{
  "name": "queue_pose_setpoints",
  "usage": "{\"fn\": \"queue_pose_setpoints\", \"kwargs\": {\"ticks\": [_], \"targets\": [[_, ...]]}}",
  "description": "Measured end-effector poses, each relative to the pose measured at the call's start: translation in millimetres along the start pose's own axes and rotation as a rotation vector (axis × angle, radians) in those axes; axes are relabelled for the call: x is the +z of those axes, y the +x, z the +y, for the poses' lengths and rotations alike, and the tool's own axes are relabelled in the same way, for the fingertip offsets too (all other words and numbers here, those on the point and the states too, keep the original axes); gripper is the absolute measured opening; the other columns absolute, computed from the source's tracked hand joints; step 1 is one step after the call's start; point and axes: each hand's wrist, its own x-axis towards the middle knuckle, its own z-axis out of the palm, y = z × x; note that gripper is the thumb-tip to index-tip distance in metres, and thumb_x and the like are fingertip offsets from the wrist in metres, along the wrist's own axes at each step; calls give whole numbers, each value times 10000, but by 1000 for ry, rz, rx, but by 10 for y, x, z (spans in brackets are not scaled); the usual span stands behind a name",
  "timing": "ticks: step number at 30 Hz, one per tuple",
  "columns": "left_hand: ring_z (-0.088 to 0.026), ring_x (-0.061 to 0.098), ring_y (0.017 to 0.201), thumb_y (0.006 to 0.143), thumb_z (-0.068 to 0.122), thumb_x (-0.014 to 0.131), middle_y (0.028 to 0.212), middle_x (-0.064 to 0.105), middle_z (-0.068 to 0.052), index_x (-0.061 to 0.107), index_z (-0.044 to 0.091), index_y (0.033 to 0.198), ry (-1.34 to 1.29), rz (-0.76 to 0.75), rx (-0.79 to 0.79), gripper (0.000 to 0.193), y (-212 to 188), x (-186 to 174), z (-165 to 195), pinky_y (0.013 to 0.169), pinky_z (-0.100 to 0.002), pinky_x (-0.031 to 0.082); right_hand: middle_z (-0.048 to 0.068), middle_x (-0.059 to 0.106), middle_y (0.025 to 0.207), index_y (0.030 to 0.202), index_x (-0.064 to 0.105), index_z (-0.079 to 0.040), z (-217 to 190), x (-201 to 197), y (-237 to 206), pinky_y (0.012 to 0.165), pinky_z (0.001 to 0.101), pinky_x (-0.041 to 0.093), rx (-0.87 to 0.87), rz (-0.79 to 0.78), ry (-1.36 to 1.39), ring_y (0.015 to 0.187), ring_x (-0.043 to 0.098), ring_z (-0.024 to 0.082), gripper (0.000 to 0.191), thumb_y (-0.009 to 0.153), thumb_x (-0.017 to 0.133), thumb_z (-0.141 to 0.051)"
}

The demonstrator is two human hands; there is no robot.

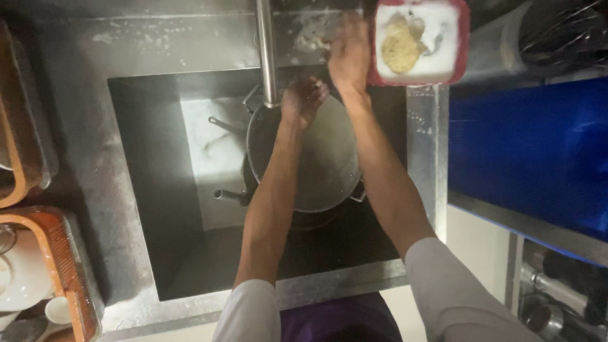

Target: The person scrubs and rinses metal kitchen utensils including tongs, ladles, and a strainer in a commercial kitchen sink. They use a sponge and running water, then place the cleaned items into an orange dish rack.

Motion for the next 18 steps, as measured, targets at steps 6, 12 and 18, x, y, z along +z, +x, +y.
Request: {"fn": "queue_pose_setpoints", "kwargs": {"ticks": [6,12,18], "targets": [[-294,654,1059,1015,460,345,1136,664,-143,549,13,1235,11,19,-21,539,93,-157,120,956,-464,526,264,541,1423,1420,526,73,-185,427,35,1081,479,446,-233,-142,39,1273,549,437,425,1069,598,-155],[-269,661,950,1009,433,433,1027,663,-131,599,28,1120,115,38,97,452,119,-325,235,847,-412,565,128,646,1261,1120,667,-53,-345,149,-384,1067,397,543,-259,-703,186,1197,650,268,152,1111,554,-153],[-267,661,798,1005,447,521,865,652,-133,628,26,974,-167,152,-25,435,74,-381,283,714,-374,604,212,602,1364,1258,655,95,-188,31,19,1088,504,448,-409,-31,129,1274,574,390,300,1006,567,-43]]}}
